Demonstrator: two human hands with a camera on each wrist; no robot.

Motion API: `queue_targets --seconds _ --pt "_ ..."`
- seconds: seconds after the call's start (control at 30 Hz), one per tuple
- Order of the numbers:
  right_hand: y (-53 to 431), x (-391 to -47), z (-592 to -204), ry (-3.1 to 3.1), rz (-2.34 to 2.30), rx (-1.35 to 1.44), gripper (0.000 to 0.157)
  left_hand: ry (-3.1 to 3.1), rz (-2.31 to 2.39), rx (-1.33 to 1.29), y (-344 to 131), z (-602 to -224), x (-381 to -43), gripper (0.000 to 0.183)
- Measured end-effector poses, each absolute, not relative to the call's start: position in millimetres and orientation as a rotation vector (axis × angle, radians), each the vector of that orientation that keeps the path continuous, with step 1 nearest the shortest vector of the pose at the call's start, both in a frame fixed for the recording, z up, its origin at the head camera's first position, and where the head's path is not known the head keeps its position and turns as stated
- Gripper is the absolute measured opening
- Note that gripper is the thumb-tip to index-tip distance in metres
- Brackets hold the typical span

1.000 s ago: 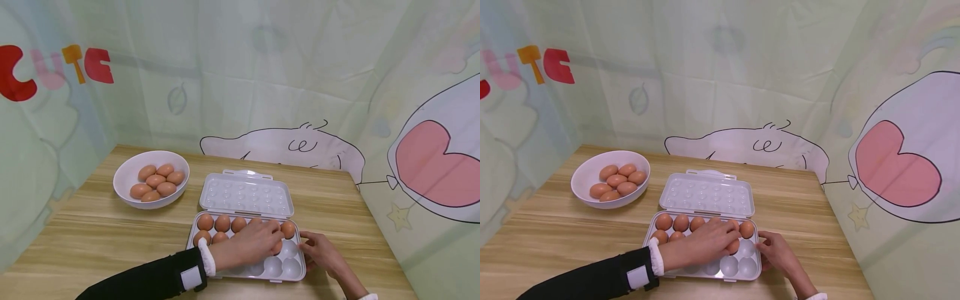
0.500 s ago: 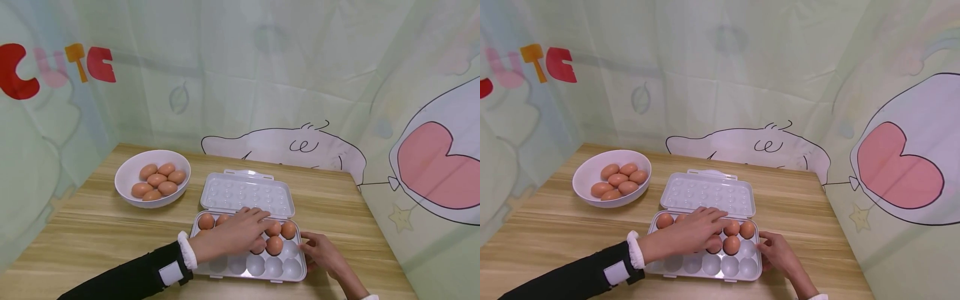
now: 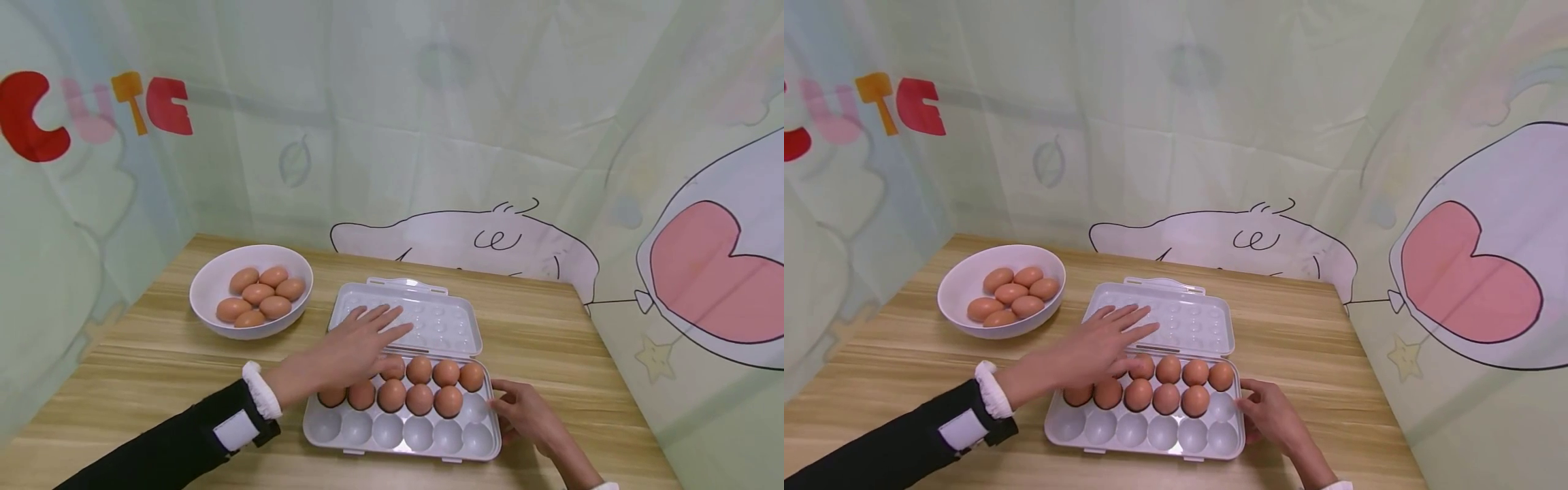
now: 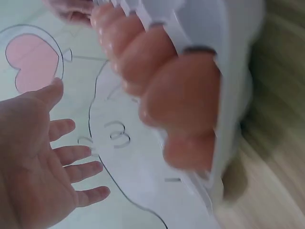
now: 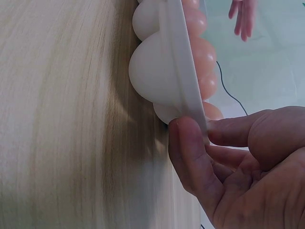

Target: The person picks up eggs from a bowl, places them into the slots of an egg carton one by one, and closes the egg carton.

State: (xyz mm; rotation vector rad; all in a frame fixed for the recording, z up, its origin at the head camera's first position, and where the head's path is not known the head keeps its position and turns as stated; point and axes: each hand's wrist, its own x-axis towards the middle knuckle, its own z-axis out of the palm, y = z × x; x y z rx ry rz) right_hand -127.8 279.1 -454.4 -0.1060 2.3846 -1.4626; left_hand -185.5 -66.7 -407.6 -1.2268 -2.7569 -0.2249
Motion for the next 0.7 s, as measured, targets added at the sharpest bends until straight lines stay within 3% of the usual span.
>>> queue_targets --seconds 0.7 --pt "279 -128 -454 2.384 -1.46 -0.089 0.05 -2.8 -0.368 -0.842 -187 -405 -208 0.058"
